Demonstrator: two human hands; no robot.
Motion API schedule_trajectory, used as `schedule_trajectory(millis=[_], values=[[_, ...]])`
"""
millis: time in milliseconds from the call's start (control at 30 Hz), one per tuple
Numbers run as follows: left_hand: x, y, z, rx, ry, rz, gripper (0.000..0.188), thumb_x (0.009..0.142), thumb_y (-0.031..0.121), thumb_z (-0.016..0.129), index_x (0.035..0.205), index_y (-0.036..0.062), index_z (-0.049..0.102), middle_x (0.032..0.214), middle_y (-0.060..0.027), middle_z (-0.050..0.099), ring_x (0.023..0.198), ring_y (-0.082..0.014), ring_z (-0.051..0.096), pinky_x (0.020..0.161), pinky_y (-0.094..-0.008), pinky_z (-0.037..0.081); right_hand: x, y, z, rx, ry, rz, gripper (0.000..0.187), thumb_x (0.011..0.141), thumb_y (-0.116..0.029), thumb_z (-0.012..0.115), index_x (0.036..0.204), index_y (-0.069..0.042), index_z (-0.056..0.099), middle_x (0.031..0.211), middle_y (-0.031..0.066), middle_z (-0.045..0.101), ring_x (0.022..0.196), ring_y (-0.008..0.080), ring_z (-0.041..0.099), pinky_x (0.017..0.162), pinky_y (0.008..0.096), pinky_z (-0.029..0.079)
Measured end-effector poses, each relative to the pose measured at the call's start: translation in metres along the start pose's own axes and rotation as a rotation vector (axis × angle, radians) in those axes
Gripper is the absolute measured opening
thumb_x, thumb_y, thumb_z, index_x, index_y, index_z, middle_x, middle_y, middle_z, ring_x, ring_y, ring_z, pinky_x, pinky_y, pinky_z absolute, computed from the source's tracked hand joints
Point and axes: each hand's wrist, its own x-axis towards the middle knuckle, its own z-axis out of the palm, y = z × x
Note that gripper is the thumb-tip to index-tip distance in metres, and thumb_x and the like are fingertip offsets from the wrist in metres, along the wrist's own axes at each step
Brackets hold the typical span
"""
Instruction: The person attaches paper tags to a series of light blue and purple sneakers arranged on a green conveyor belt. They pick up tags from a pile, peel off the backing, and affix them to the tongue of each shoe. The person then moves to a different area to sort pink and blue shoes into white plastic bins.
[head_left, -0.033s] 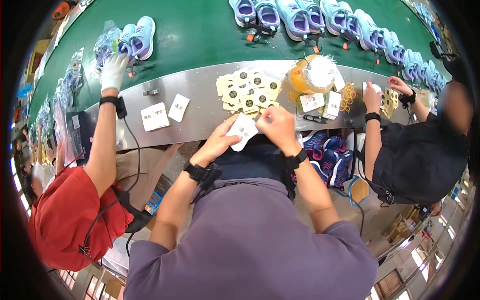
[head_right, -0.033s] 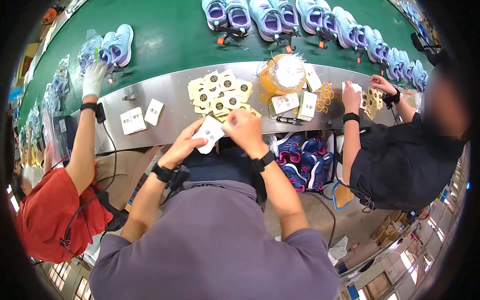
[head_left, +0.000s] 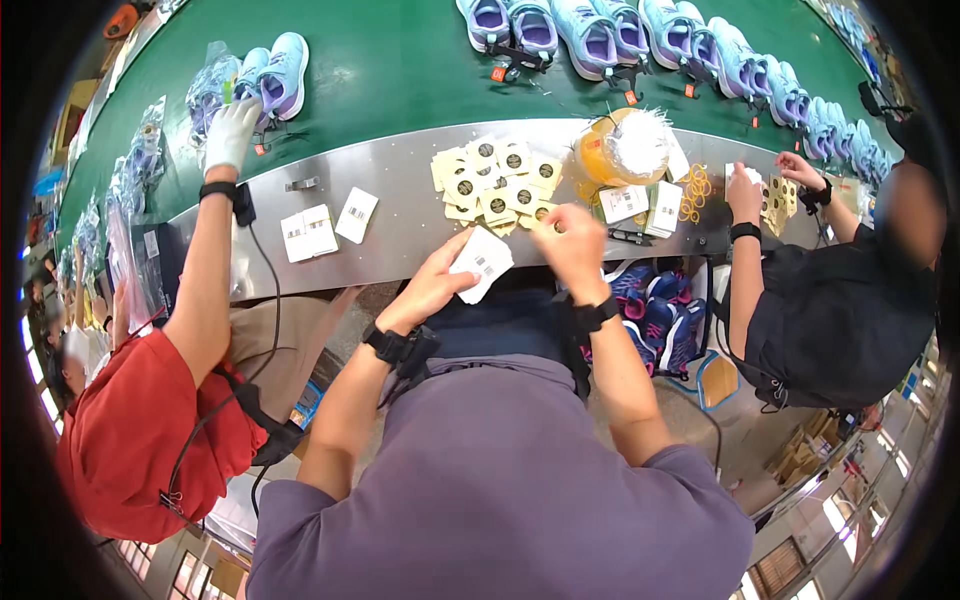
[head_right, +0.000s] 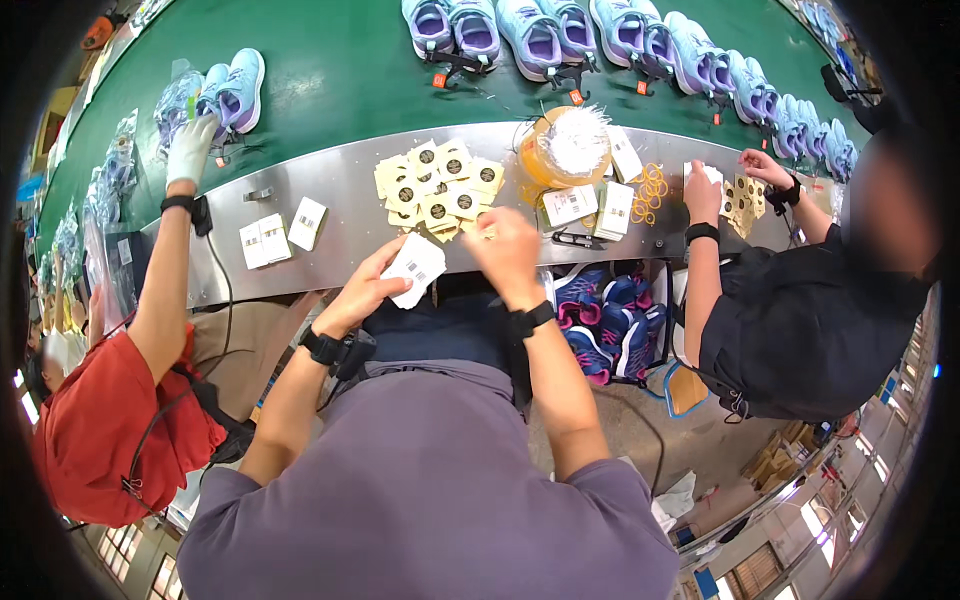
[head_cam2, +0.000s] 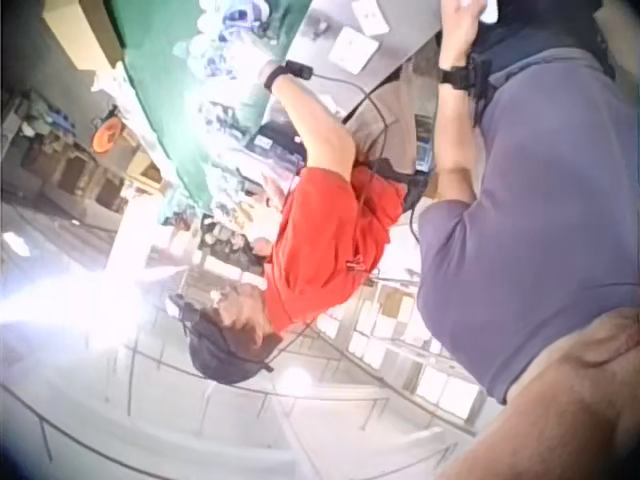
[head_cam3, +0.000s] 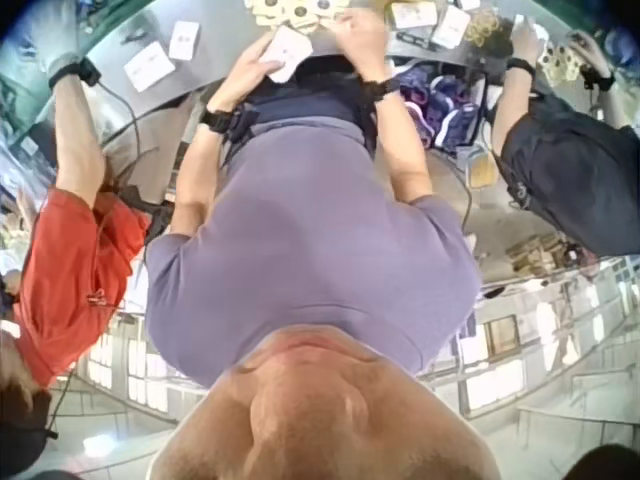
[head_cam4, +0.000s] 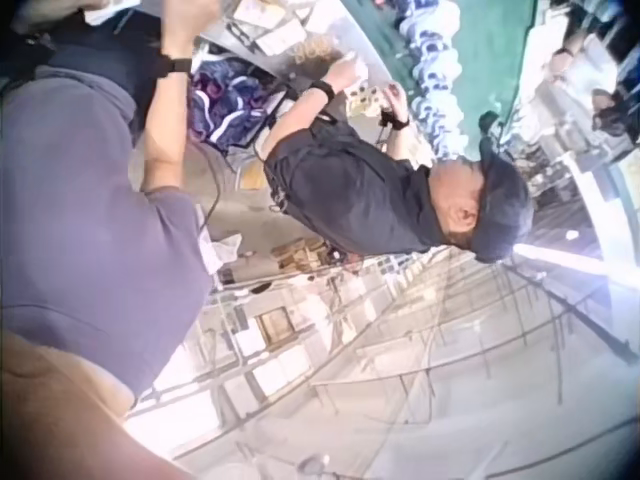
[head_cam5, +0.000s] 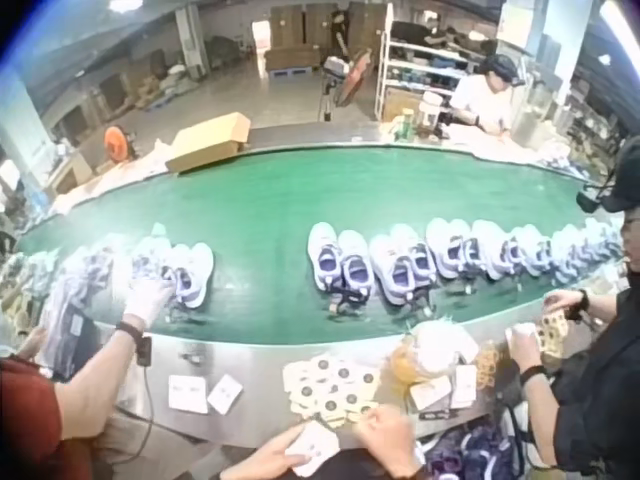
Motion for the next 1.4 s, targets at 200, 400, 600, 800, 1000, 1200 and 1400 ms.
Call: schedule_trajectory(millis=[200,400,600,800,1000,1200,1400], values=[[0.034,-0.022,-0.053,-0.063,0.550,0.109,0.046,0.079,-0.008,0.053,0.122,0.0003,0.038,0.116,-0.0117,0.055,0.108,-0.0193,0.054,0.095,-0.0320,0.042,0.003,0.066,-0.023,-0.450,0.065,0.120,0.010,0.079,-0.017,0.066,0.081,-0.008,0.061,0.079,0.0093,0.063,0.072,0.0300,0.063,0.061,0.0414,0.049],[0.052,-0.048,-0.083,0.656,0.807,0.162,0.052,0.077,0.009,0.063,0.123,-0.0056,0.044,0.108,-0.0205,0.051,0.108,-0.0326,0.047,0.095,-0.0397,0.039,0.014,0.036,-0.010,-0.340,0.009,0.143,0.009,0.079,-0.014,0.065,0.084,-0.009,0.061,0.083,0.0075,0.062,0.073,0.0306,0.062,0.061,0.0421,0.049],[0.047,-0.034,-0.091,0.980,0.827,0.278,0.047,0.076,0.015,0.066,0.114,-0.0063,0.049,0.106,-0.0233,0.050,0.104,-0.0378,0.046,0.090,-0.0415,0.039,0.018,0.020,0.014,-0.264,-0.152,0.036,0.025,0.075,-0.016,0.069,0.098,-0.012,0.062,0.087,0.0074,0.060,0.079,0.0285,0.062,0.066,0.0390,0.050],[0.064,-0.021,-0.108,0.719,0.802,0.119,0.027,0.074,0.020,0.070,0.088,-0.0010,0.059,0.078,-0.0119,0.059,0.071,-0.0266,0.059,0.070,-0.0387,0.047,0.026,0.016,0.026,-0.289,-0.340,0.013,0.037,0.072,-0.020,0.073,0.106,-0.015,0.060,0.087,0.0075,0.057,0.083,0.0264,0.061,0.067,0.0378,0.050],[0.063,-0.021,-0.130,0.408,0.646,0.009,0.016,0.077,0.014,0.070,0.080,0.0019,0.060,0.072,-0.0029,0.062,0.064,-0.0116,0.057,0.060,-0.0259,0.044,0.039,0.024,0.025,-0.122,-0.420,0.205,0.029,0.073,-0.023,0.072,0.096,-0.010,0.059,0.080,0.0078,0.059,0.074,0.0252,0.060,0.062,0.0367,0.047],[0.029,0.002,-0.140,-0.067,0.553,0.090,0.007,0.083,0.005,0.064,0.087,0.0026,0.059,0.079,-0.0009,0.062,0.071,-0.0068,0.057,0.062,-0.0204,0.043,0.042,0.038,0.013,0.272,-0.495,0.424,0.019,0.079,-0.022,0.068,0.081,-0.004,0.064,0.063,0.0086,0.060,0.056,0.0178,0.055,0.055,0.0321,0.043],[-0.003,-0.006,-0.136,-0.256,0.696,0.273,0.019,0.087,0.006,0.059,0.105,-0.0008,0.056,0.097,-0.0064,0.063,0.089,-0.0126,0.060,0.078,-0.0264,0.047,0.034,0.008,0.014,-0.202,-0.378,0.136,0.021,0.075,-0.024,0.069,0.089,-0.010,0.063,0.083,0.0074,0.066,0.077,0.0291,0.063,0.064,0.0396,0.047]])
